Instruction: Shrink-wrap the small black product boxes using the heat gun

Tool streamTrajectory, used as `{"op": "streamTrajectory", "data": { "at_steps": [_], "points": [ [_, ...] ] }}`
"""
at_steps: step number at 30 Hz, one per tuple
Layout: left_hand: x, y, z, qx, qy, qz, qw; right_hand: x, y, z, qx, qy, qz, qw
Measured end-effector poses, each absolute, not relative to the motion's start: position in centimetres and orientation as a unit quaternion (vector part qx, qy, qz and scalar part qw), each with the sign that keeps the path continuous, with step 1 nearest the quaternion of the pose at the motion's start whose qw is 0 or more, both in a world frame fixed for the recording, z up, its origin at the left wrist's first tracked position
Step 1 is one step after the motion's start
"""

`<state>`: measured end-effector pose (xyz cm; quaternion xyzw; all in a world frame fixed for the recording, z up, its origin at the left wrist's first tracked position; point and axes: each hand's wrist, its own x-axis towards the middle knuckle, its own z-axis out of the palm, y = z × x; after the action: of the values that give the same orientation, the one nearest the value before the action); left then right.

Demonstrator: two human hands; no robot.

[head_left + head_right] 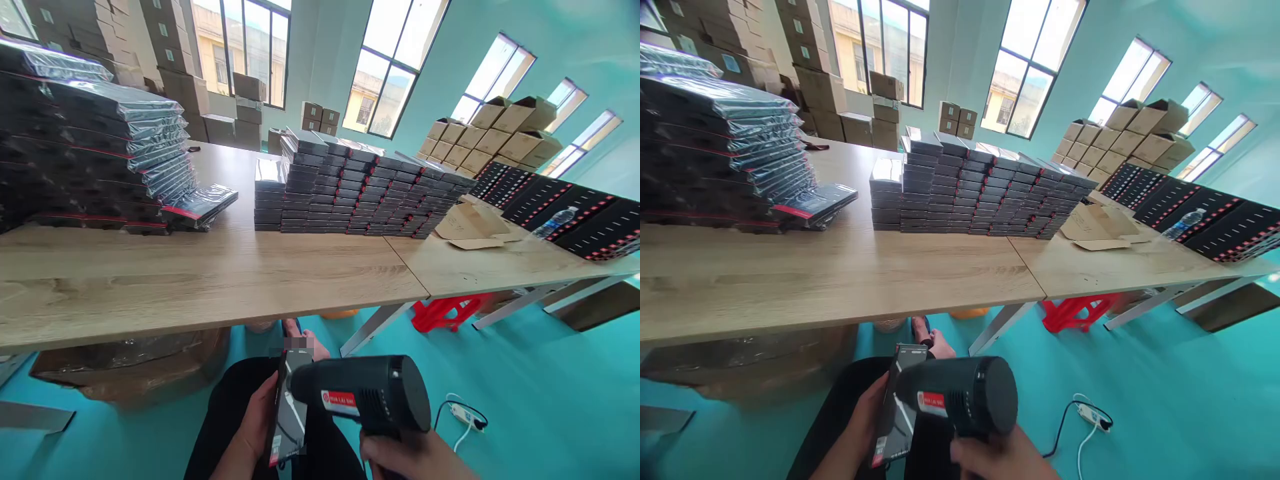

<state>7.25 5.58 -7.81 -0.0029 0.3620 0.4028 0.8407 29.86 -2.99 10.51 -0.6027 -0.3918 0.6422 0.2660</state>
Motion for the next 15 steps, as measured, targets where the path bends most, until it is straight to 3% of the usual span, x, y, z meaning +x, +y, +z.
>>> {"op": "streamTrajectory", "data": {
  "at_steps": [3, 10, 15],
  "points": [
    [7.3, 5.5, -8.0, 0.008, 0.356, 0.375, 0.856, 29.6, -0.8, 11.4, -0.594, -0.399, 0.629, 0.302],
    [6.8, 5.5, -8.4, 0.025, 0.363, 0.375, 0.853, 31.8, 1.2, 11.7, -0.616, -0.412, 0.602, 0.297],
    [7.1, 6.1, -8.4, 0.017, 0.377, 0.423, 0.824, 32.3, -1.3, 10.7, -0.628, -0.438, 0.615, 0.186]
  ]
}}
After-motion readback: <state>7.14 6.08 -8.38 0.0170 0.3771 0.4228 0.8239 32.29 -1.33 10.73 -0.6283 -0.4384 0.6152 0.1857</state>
